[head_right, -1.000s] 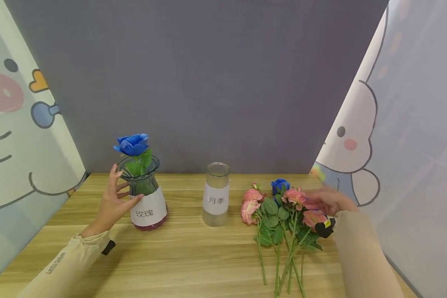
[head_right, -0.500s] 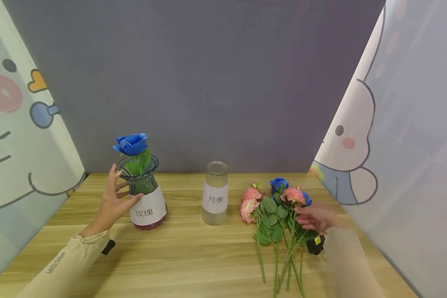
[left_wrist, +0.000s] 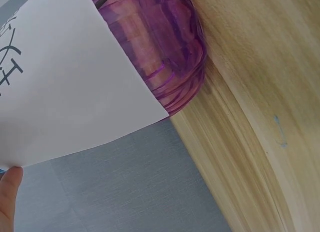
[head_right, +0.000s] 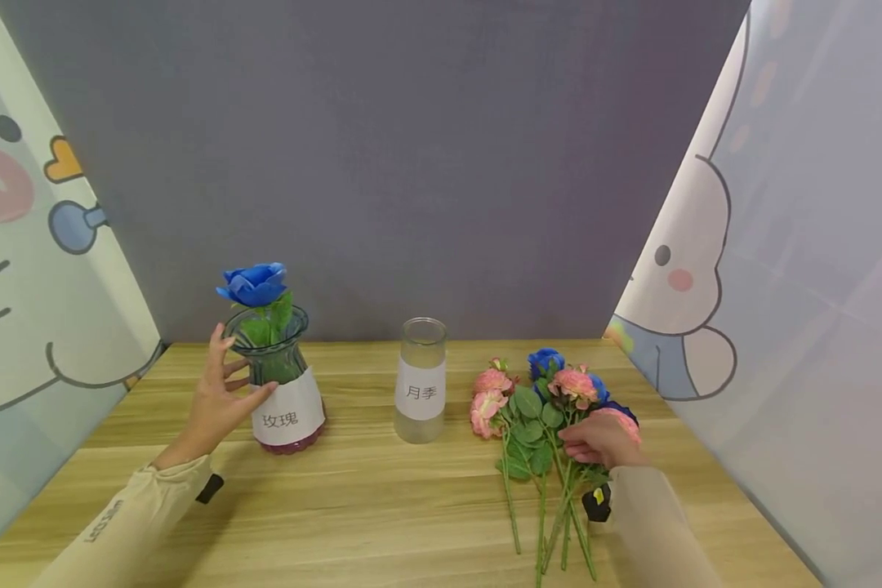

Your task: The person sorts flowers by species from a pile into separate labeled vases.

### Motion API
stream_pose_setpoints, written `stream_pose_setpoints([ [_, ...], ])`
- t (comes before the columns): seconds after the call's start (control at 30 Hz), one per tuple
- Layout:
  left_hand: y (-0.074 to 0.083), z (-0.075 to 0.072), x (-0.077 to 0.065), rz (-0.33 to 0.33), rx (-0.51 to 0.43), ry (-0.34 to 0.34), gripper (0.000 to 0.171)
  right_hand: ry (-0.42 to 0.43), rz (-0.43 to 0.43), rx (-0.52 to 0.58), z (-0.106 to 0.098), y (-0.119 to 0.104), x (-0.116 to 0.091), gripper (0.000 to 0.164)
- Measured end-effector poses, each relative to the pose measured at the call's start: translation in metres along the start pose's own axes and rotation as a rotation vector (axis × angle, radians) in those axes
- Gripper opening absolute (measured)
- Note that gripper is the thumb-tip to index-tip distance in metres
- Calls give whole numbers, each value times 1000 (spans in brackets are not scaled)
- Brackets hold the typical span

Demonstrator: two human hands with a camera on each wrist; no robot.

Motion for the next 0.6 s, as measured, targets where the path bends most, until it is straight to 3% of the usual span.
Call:
stream_pose_setpoints([
  [0.17, 0, 0, 1, -44, -17, -17, 86, 27, -13, -160, 9, -9, 4, 9],
  [0.3, 0, 0, 1, -62, -25, -24, 84, -17, -58, -349, 19, -14, 12, 35],
  [0.37, 0, 0, 1, -69, -27, -25, 84, -44, -60, -405, 24, -14, 16, 40],
  [0.47, 0, -1, 0, -80, -39, -31, 84, -72, -34, -428, 28, -13, 20, 13],
  [0.53, 0, -1, 0, -76, -43, -34, 86, -79, -7, -426, 29, -12, 21, 45],
  [0.6, 0, -1, 0, -62, -44, -32, 86, -77, 4, -438, 29, -13, 21, 60],
])
Point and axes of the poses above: each hand's wrist, its own x-axis towards the middle knuckle, its own z-axis out of the palm, y = z × x, the point moved 6 cm from there along x, towards the middle knuckle, and after that the axes turned 11 degrees about -z, right-handed, at the moved point
